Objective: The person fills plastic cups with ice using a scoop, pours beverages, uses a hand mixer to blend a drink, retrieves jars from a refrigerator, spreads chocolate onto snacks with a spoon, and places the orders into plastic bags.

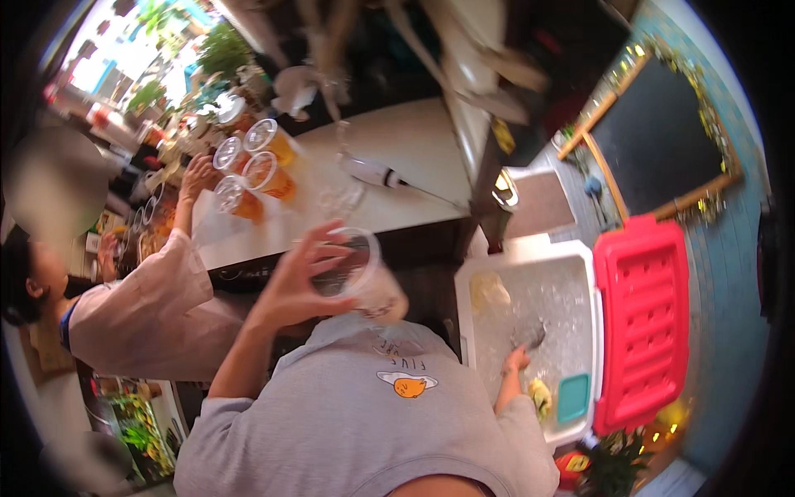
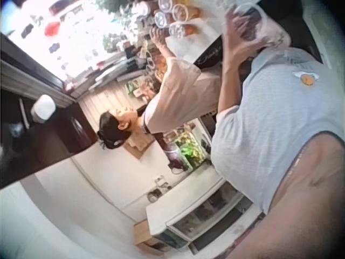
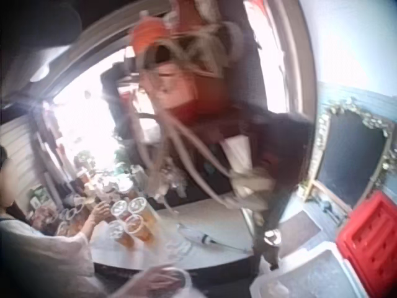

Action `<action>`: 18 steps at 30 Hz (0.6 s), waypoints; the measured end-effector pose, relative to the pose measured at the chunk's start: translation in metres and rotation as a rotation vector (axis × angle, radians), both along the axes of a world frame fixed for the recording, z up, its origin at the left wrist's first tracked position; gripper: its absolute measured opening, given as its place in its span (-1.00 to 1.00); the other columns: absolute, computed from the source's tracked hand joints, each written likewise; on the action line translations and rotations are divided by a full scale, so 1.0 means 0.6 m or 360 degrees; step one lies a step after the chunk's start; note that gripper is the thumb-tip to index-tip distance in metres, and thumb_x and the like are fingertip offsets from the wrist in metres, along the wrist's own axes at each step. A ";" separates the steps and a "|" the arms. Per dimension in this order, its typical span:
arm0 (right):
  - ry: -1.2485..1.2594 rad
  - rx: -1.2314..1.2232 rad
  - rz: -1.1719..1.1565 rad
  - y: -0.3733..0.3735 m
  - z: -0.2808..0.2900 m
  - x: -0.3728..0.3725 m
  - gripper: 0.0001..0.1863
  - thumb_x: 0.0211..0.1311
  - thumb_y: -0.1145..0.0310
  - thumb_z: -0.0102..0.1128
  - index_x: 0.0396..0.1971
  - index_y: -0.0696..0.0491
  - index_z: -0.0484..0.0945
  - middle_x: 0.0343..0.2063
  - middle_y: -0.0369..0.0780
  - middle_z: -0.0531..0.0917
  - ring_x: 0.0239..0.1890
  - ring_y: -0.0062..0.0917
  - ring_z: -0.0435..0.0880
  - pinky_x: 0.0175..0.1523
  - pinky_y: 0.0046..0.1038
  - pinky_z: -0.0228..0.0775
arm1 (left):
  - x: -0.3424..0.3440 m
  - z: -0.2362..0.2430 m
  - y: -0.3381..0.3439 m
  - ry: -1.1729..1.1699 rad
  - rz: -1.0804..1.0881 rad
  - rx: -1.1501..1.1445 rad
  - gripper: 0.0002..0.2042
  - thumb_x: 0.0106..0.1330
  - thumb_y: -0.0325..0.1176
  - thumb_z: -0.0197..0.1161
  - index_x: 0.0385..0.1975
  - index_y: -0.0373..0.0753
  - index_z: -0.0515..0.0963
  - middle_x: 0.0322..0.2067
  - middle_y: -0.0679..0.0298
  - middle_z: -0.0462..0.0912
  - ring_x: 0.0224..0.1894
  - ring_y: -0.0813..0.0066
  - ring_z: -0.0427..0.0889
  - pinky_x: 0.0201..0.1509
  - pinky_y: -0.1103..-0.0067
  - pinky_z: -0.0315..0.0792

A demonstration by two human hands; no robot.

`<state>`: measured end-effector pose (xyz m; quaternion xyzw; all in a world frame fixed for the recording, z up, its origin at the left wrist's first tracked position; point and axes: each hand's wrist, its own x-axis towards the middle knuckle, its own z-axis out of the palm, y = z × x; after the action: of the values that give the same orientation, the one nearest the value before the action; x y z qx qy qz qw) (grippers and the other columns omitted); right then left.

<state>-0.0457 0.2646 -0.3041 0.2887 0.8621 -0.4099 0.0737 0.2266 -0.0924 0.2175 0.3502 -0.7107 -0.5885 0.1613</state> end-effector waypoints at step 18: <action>0.0263 -0.0511 0.0624 0.085 0.407 -0.011 -0.59 0.10 0.25 -0.01 -0.88 0.12 0.33 -0.91 -0.32 0.34 -0.88 -0.67 0.28 -0.76 -0.55 0.07 | -0.347 -0.362 0.166 0.0478 -0.0865 -0.0719 -0.10 -0.32 -0.47 0.43 0.16 -0.28 0.09 -0.08 0.06 0.33 0.04 0.19 0.34 0.11 0.44 0.25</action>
<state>-0.0525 0.3157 -0.0599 0.0663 0.8285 -0.5416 0.1258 0.0184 0.0070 0.0003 0.0146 -0.8579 -0.4829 0.1748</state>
